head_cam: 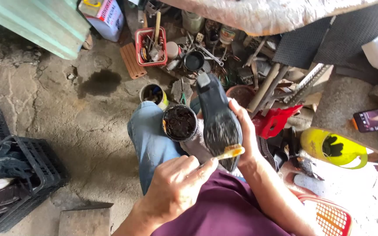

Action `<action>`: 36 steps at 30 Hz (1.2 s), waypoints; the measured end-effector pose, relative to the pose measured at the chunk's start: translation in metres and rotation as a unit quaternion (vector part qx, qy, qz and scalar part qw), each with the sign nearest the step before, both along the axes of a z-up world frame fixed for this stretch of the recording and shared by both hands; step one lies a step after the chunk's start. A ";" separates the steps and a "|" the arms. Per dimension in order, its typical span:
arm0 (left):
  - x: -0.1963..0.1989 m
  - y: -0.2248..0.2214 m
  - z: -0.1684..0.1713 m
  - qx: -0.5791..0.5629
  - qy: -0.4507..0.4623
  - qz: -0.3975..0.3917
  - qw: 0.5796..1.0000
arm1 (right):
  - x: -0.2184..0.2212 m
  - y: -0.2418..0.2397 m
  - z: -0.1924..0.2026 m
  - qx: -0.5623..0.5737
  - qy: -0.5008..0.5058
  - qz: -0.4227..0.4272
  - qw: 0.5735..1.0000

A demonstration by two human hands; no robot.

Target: Repairing a shoe by applying adhesive to the sole and stitching it.

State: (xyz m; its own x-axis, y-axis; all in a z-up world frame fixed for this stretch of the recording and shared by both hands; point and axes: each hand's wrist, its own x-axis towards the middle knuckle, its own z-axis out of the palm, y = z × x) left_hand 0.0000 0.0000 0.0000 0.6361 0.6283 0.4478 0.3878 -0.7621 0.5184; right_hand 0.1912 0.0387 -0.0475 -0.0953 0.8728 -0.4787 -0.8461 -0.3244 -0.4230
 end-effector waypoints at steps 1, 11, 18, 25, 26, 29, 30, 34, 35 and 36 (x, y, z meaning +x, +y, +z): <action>0.000 0.005 0.003 -0.001 -0.001 -0.001 1.000 | -0.001 0.001 0.006 -0.001 -0.001 -0.001 1.000; 0.001 0.005 -0.016 -0.051 -0.013 -0.052 0.997 | 0.026 0.009 -0.016 -0.091 -0.028 -0.006 0.995; 0.013 0.002 -0.039 -0.034 -0.049 -0.023 0.998 | 0.033 0.013 -0.010 -0.064 -0.006 -0.024 0.998; 0.015 0.007 -0.036 -0.027 -0.058 0.031 0.997 | 0.033 0.016 -0.009 -0.066 0.040 -0.051 0.996; 0.018 0.000 -0.037 -0.031 -0.060 0.009 0.998 | 0.034 0.017 -0.008 -0.076 0.021 -0.064 0.995; 0.016 -0.004 -0.024 -0.056 -0.076 -0.029 0.995 | 0.041 0.014 -0.013 -0.048 0.003 -0.072 0.996; 0.014 -0.002 -0.018 -0.072 -0.091 -0.039 0.992 | 0.044 0.013 -0.016 -0.006 0.004 -0.061 0.998; 0.014 0.004 -0.029 -0.003 -0.069 0.041 0.997 | 0.027 0.009 0.001 -0.006 0.040 -0.075 0.996; 0.014 -0.003 -0.023 -0.033 -0.061 -0.006 0.998 | 0.029 0.007 0.000 0.025 0.042 -0.089 0.995; 0.014 -0.010 -0.018 -0.062 -0.053 -0.053 0.995 | 0.032 0.005 -0.001 0.056 0.044 -0.103 0.992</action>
